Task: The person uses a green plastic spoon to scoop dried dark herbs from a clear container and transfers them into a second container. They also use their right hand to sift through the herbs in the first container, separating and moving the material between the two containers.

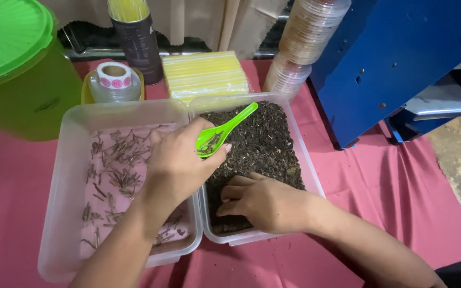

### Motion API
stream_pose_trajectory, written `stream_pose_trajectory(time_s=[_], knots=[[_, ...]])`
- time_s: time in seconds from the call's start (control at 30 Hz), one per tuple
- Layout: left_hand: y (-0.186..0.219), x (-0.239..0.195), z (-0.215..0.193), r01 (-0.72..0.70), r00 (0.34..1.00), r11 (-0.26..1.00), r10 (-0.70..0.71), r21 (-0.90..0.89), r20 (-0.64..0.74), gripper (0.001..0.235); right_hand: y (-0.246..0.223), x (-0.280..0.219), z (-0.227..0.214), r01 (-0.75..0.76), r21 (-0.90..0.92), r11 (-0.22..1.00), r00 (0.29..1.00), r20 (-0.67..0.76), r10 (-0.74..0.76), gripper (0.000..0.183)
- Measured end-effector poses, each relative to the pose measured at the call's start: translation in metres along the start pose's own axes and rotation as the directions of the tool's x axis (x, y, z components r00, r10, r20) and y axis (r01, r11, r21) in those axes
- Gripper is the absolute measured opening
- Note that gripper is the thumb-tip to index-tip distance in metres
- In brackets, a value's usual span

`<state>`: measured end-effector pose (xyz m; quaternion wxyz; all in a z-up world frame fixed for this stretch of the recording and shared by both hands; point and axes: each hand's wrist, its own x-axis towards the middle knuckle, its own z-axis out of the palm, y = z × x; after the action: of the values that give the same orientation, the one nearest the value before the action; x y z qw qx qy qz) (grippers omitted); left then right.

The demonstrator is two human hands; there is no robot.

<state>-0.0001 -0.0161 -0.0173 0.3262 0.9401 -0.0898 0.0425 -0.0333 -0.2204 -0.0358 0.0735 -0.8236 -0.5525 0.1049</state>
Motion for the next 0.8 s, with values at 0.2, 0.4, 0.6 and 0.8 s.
stream_pose_trajectory(time_s=[0.2, 0.4, 0.6, 0.8], knots=[[-0.001, 0.000, -0.003, 0.009, 1.000, 0.999, -0.009, -0.049, -0.006, 0.036, 0.002, -0.005, 0.000, 0.030, 0.005, 1.000, 0.981, -0.193, -0.029, 0.028], [-0.001, 0.001, -0.005, 0.036, 0.999, 0.998, -0.034, -0.058, 0.032, 0.033, 0.007, -0.016, -0.013, -0.159, -0.062, 0.985, 0.987, 0.005, 0.159, 0.028], [-0.004, 0.003, -0.001, -0.002, 1.000, 0.998, 0.002, -0.066, 0.006, 0.036, -0.008, -0.014, -0.025, -0.228, -0.162, 0.960, 0.968, 0.069, 0.242, 0.009], [-0.007, 0.002, 0.006, 0.009, 1.000, 0.999, -0.009, -0.040, 0.000, 0.037, -0.016, -0.001, -0.022, -0.090, -0.063, 0.994, 0.987, -0.141, 0.081, 0.012]])
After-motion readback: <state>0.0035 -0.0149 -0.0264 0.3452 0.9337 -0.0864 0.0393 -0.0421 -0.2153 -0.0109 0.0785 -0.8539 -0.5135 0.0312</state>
